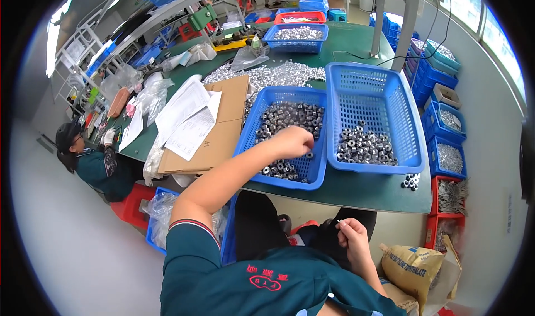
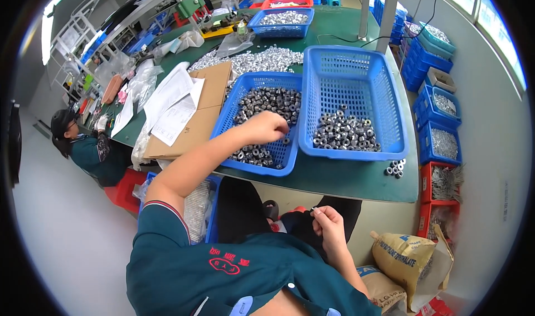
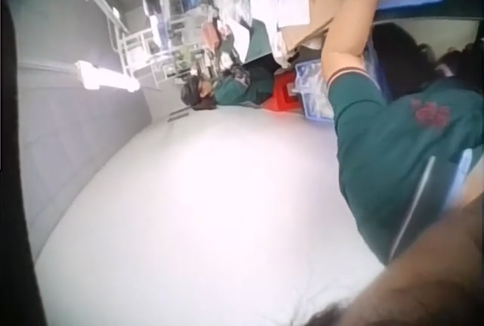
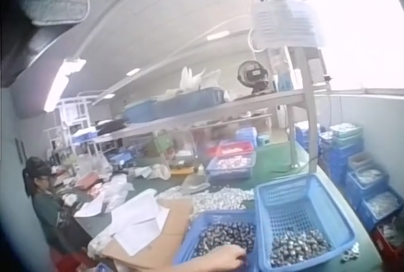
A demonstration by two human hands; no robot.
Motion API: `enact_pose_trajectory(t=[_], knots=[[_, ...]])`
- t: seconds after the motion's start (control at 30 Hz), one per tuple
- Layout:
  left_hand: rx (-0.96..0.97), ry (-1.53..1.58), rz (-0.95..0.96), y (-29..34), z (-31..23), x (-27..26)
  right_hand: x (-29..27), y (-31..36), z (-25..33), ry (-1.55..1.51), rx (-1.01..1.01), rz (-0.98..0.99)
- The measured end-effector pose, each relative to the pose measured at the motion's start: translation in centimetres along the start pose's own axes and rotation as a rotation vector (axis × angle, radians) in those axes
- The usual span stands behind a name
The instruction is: Assembling small metal ring components by hand at an industrial workbench.
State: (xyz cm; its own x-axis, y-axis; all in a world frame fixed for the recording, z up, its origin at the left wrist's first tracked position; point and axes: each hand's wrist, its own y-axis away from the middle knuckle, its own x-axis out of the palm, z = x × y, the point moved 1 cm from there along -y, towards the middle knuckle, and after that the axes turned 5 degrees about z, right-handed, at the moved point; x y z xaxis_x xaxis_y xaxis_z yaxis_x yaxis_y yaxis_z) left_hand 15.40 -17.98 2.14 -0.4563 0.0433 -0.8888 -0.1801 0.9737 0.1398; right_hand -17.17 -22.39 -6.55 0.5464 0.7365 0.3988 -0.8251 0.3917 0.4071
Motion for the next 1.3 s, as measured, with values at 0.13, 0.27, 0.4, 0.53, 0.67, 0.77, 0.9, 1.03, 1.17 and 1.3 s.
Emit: enact_pose_trajectory(t=[0.13,0.27,0.4,0.53,0.67,0.77,0.9,1.03,1.17,1.3], knots=[[-0.064,-0.034,0.057,-0.8,1.4,2.9,1.8,-0.7,0.4,0.044,-0.019,0.029],[-0.013,0.049,0.015,-0.7,2.4,3.1,2.9,-0.5,0.1,0.061,-0.033,0.058],[-0.003,0.016,0.034,-0.4,1.4,4.2,2.1,0.2,-1.3,0.079,0.008,0.006],[-0.018,-0.023,0.01,-0.6,-0.3,3.5,2.4,1.0,-1.2,0.088,-0.016,-0.028],[0.009,0.134,-0.166,1.4,-0.2,0.0,3.2,0.6,-0.9,0.102,-0.034,-0.003],[-0.005,0.639,-0.282,5.6,-2.4,-3.2,3.9,0.4,-0.9,0.167,-0.045,0.015],[0.01,1.263,-0.349,11.9,-4.5,-2.9,5.1,-0.4,-0.7,0.191,-0.043,0.078],[0.046,1.535,-0.358,15.0,-7.3,1.5,5.3,-0.6,-1.1,0.246,-0.141,0.13],[-0.028,1.777,-0.387,18.0,-8.8,6.1,8.0,0.2,0.3,0.372,-0.178,0.192],[-0.129,2.07,-0.397,19.5,-8.0,8.7,10.6,0.8,1.7,0.563,-0.303,0.168]])
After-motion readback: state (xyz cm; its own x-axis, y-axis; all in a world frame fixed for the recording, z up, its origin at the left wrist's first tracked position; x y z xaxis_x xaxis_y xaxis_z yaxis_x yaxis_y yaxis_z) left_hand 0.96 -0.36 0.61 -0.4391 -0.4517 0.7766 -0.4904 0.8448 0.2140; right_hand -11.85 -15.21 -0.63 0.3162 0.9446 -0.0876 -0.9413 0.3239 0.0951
